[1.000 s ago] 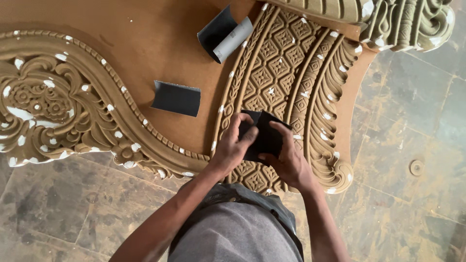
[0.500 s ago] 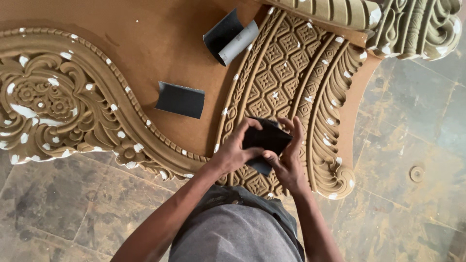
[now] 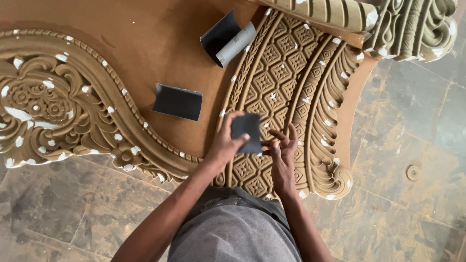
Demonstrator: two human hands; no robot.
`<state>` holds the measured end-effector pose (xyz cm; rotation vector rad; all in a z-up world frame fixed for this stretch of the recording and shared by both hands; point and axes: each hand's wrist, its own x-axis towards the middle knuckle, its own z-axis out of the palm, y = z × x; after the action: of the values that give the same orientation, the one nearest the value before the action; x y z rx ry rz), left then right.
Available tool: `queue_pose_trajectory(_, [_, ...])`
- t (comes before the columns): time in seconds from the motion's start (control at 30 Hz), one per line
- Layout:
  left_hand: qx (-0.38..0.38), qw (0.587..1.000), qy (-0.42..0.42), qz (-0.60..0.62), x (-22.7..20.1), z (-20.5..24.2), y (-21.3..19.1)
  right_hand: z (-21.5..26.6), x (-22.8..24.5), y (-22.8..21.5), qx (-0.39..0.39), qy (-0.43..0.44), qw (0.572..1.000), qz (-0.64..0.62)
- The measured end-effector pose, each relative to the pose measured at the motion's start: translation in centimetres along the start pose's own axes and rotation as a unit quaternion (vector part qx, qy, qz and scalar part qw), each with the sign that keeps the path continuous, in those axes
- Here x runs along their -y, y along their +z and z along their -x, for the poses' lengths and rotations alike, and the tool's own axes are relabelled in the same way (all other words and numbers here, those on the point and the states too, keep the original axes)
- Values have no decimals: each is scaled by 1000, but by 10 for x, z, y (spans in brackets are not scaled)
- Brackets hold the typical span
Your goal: The person sands a large piece of ornate wooden furniture with multiple pieces of sandpaper, using their hands to rub the surface and folding the sandpaper to reach into decorative grooves.
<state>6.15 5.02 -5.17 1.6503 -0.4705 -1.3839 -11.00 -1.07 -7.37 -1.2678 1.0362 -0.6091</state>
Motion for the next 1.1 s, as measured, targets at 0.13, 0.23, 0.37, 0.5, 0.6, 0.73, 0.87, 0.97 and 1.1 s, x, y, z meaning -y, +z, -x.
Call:
queue_pose_trajectory(0.13, [-60,976,208,38,4,-32,-21,8,-1,6,4,19,999,27])
queue_pose_trajectory(0.23, [-47,993,33,100,0,-57,-37,12,-11,7,26,16,999,29])
queue_pose_trajectory(0.37, [-137,989,43,22,-1,-83,-59,9,-16,7,53,7,998,32])
queue_pose_trajectory(0.5, [-264,887,208,-315,39,-76,-88,6,-15,11,37,17,996,74])
queue_pose_trajectory(0.6, [-253,827,242,-440,59,-59,-112,5,-10,10,12,102,988,114])
queue_pose_trajectory(0.73, [-279,724,327,-539,75,-49,-140,5,-9,13,20,89,987,134])
queue_pose_trajectory(0.87, [-305,744,321,-500,79,-53,-149,5,-11,12,29,95,985,143])
queue_pose_trajectory(0.97, [-320,748,333,-476,72,-55,-143,6,-8,11,38,72,987,141])
queue_pose_trajectory(1.1, [-249,893,247,-282,54,-46,-110,5,7,10,38,54,987,147])
